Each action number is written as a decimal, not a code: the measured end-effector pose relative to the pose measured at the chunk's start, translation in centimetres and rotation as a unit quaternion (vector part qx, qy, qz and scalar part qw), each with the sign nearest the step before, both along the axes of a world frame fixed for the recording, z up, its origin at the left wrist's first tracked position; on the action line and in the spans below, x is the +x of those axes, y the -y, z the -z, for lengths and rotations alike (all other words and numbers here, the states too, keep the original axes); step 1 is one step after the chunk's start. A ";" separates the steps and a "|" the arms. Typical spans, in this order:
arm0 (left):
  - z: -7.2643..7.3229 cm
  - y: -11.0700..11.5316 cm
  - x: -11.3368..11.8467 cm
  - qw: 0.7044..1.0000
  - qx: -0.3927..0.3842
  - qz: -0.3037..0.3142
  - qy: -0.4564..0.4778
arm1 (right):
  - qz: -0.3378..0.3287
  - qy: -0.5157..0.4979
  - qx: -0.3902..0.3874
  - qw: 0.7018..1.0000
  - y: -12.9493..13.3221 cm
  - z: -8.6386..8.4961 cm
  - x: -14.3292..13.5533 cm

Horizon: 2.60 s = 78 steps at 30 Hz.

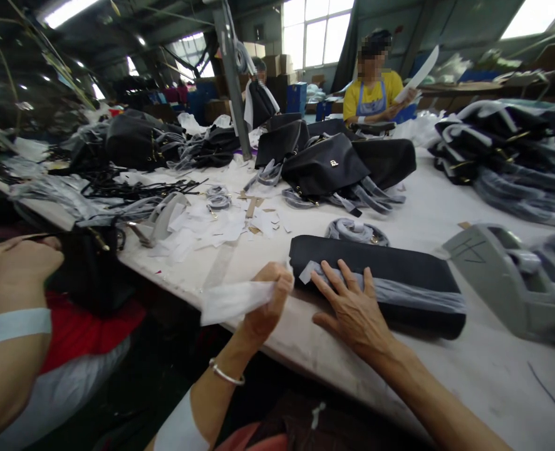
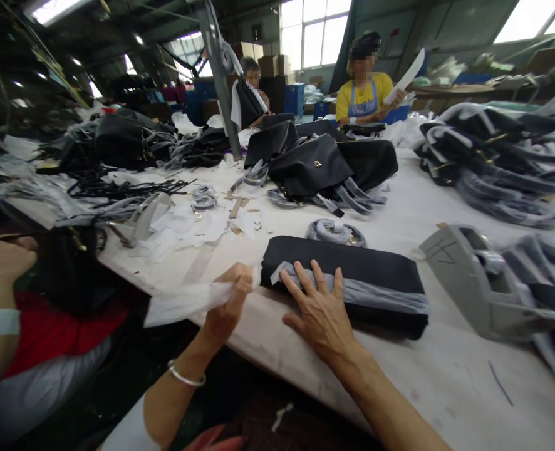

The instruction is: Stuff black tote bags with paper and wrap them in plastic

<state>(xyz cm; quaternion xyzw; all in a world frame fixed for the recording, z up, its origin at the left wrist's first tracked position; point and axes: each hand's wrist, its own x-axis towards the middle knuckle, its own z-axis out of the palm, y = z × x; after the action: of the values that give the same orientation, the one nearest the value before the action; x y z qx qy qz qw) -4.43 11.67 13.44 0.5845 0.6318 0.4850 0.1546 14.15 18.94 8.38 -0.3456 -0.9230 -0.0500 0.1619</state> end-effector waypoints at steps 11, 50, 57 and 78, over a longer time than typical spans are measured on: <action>-3.8 -1.2 -1.7 0.982 -0.061 0.165 -0.067 | -0.004 -0.012 0.002 1.000 -0.1 0.3 0.0; -7.1 -5.6 -5.2 0.758 -0.121 0.388 -0.510 | 0.004 -0.003 -0.038 0.999 0.1 -0.7 -0.1; -6.6 -5.1 -3.8 0.695 -0.019 0.412 -0.589 | 0.008 -0.004 -0.031 0.999 0.1 -0.7 -0.2; -6.1 -4.8 -3.4 0.711 -0.063 0.353 -0.605 | 0.007 -0.008 -0.016 1.000 0.2 -0.6 -0.1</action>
<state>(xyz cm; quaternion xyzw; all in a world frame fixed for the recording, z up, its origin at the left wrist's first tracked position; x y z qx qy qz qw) -7.87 16.45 19.57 0.9223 0.3669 -0.1031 -0.0645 14.03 18.76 9.00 -0.3554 -0.9197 -0.0339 0.1632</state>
